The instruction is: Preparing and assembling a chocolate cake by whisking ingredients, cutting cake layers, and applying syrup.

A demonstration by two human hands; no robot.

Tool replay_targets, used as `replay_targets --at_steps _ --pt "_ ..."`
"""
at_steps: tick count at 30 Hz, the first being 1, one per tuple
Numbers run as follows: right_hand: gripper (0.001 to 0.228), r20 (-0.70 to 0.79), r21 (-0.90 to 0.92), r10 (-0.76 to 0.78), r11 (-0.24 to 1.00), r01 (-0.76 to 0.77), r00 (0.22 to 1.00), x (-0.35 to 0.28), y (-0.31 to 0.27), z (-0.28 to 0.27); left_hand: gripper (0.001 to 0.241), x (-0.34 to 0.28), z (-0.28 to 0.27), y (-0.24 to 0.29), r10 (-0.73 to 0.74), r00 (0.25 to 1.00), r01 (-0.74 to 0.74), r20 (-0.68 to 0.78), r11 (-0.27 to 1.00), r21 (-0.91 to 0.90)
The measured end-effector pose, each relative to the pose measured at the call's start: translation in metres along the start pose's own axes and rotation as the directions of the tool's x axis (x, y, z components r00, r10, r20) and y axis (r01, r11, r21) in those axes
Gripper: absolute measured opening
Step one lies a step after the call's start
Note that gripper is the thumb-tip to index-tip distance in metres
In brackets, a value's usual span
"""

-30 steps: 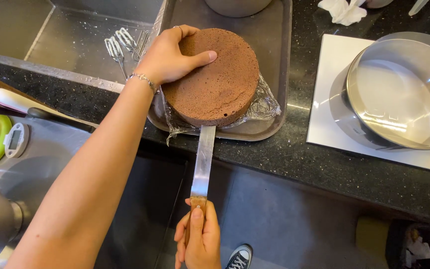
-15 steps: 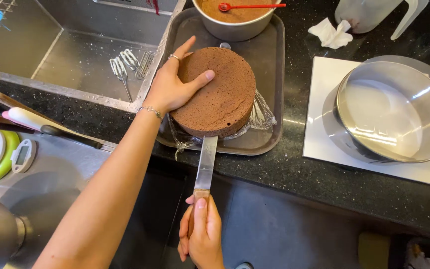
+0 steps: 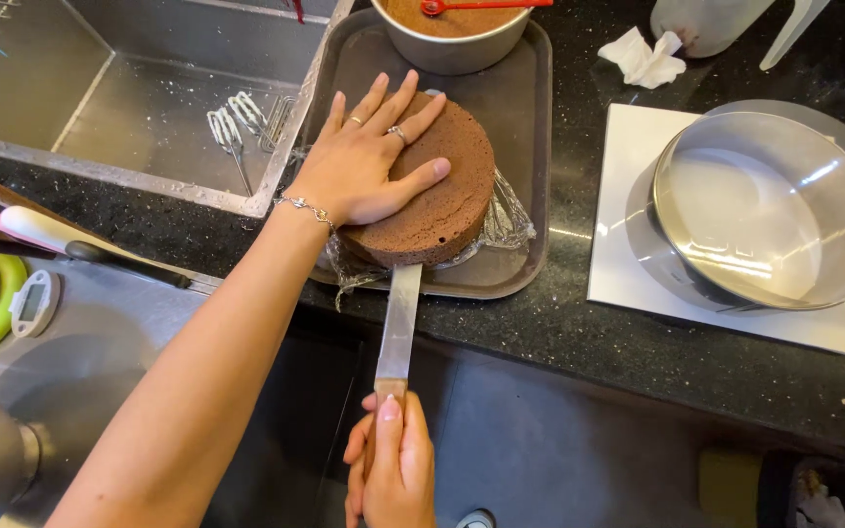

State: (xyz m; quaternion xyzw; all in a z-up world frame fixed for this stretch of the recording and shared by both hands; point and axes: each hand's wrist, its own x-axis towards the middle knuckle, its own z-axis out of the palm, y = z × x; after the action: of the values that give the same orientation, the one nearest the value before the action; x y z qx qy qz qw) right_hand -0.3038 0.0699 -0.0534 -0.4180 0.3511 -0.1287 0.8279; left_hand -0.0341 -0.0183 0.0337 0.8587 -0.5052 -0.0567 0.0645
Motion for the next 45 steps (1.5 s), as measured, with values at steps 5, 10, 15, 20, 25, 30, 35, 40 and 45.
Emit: replay_targets --at_steps 5,10,15,20,25,30,35,40,45 --pt "0.040 -0.259 0.087 0.097 0.993 -0.077 0.961 -0.018 0.021 0.007 0.077 0.000 -0.002 -0.002 -0.038 0.998 0.040 0.056 0.999 -0.031" --pt "0.038 0.041 0.123 -0.041 0.992 0.035 0.998 -0.001 0.025 -0.004 0.077 -0.001 0.005 -0.005 0.017 1.000 -0.017 0.004 0.999 -0.028" --pt "0.035 0.169 0.160 -0.147 0.980 0.119 0.975 0.035 0.019 0.001 0.076 -0.001 0.010 -0.008 0.048 0.998 -0.050 -0.036 0.998 -0.050" --pt "0.036 0.183 0.232 -0.172 0.964 0.128 0.968 0.048 0.022 0.011 0.074 0.002 0.014 -0.015 0.046 0.996 -0.051 -0.073 0.997 -0.064" --pt "0.035 0.076 0.208 -0.049 0.978 0.033 0.996 0.014 0.019 0.017 0.078 0.000 0.008 -0.010 0.016 1.000 -0.017 -0.010 0.997 -0.074" --pt "0.039 -0.096 0.186 -0.124 0.973 0.140 0.988 -0.017 0.028 0.025 0.077 -0.006 0.012 -0.010 0.041 0.999 -0.042 -0.024 0.997 -0.065" --pt "0.034 0.016 0.242 -0.037 0.970 0.032 0.999 0.005 0.033 0.019 0.074 -0.005 0.023 -0.019 0.098 0.989 -0.102 -0.115 0.994 -0.030" --pt "0.034 0.197 0.084 -0.131 0.990 0.116 0.972 0.047 0.002 0.027 0.075 0.001 0.024 -0.023 0.120 0.981 -0.122 -0.150 0.993 -0.001" --pt "0.033 0.187 0.095 -0.107 0.991 0.090 0.977 0.060 -0.002 0.038 0.075 0.007 0.022 -0.028 0.106 0.986 -0.108 -0.131 0.994 -0.011"
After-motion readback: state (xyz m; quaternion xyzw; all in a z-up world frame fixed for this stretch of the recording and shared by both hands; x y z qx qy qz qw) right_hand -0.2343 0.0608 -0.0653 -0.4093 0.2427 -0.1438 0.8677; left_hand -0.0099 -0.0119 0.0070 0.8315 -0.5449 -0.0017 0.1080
